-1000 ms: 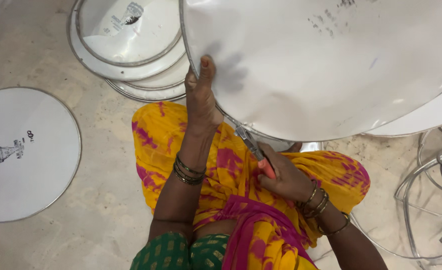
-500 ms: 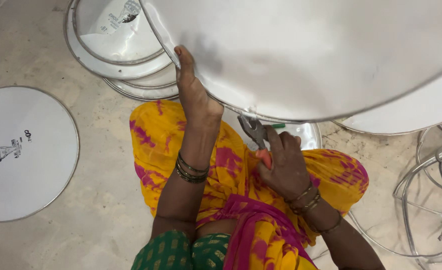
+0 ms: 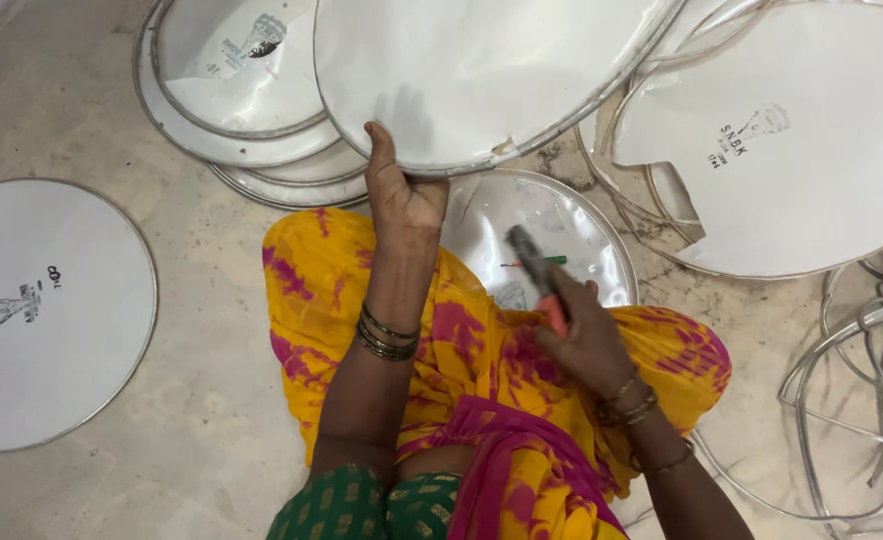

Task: The person sits on the floor and fits metal rings onto circular white plates with pliers and a screwdriver. They use the pliers to press the ring onto the edges and the screwdriver to pry parts of the assembly into place.

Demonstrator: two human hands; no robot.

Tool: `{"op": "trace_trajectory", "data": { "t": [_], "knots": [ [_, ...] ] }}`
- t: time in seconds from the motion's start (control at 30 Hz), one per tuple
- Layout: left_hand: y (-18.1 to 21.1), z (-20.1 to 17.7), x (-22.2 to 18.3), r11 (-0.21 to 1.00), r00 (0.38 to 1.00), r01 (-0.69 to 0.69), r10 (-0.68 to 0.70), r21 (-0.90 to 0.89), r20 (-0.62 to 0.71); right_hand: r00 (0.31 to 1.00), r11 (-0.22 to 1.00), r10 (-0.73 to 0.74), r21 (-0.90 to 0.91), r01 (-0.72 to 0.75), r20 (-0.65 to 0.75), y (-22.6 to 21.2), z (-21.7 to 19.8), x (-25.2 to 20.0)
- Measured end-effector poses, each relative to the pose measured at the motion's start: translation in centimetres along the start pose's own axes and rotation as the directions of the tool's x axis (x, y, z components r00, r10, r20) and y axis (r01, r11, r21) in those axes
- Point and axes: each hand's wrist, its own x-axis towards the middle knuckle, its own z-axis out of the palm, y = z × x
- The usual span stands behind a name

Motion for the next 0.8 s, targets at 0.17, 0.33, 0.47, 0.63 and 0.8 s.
{"op": "trace_trajectory", "data": {
  "t": [0.17, 0.33, 0.47, 0.63, 0.8],
  "knots": [
    [-0.1, -0.2, 0.1, 0.999, 0.997, 0.027, -0.029, 0.02, 0.065, 0.993, 0.933, 0.11, 0.35, -0.089, -0.041, 1.7, -4.2, -1.6],
    [0.5, -0.6, 0.5, 0.99, 0.995, 0.064, -0.073, 0.128, 0.07, 0.978, 0.732, 0.163, 0.68, -0.032, -0.128, 3.2, -8.3, -4.3],
    [1.4, -0.9, 0.5, 0.967, 0.999, -0.004, -0.01, 0.254, 0.052, 0.916, 0.634, 0.307, 0.773, 0.007, -0.26, 5.7, -10.4, -6.6],
    [1.7, -0.3, 0.3, 0.968, 0.995, 0.019, -0.044, 0.251, 0.095, 0.791, 0.45, 0.528, 0.892, 0.048, -0.309, 11.0, -13.9, -9.6],
    [2.1, -0.8, 0.6, 0.973, 0.997, 0.04, -0.055, 0.226, 0.062, 0.749, 0.058, 0.586, 0.939, 0.34, -0.308, 17.3, -17.1, -11.6]
  ]
}}
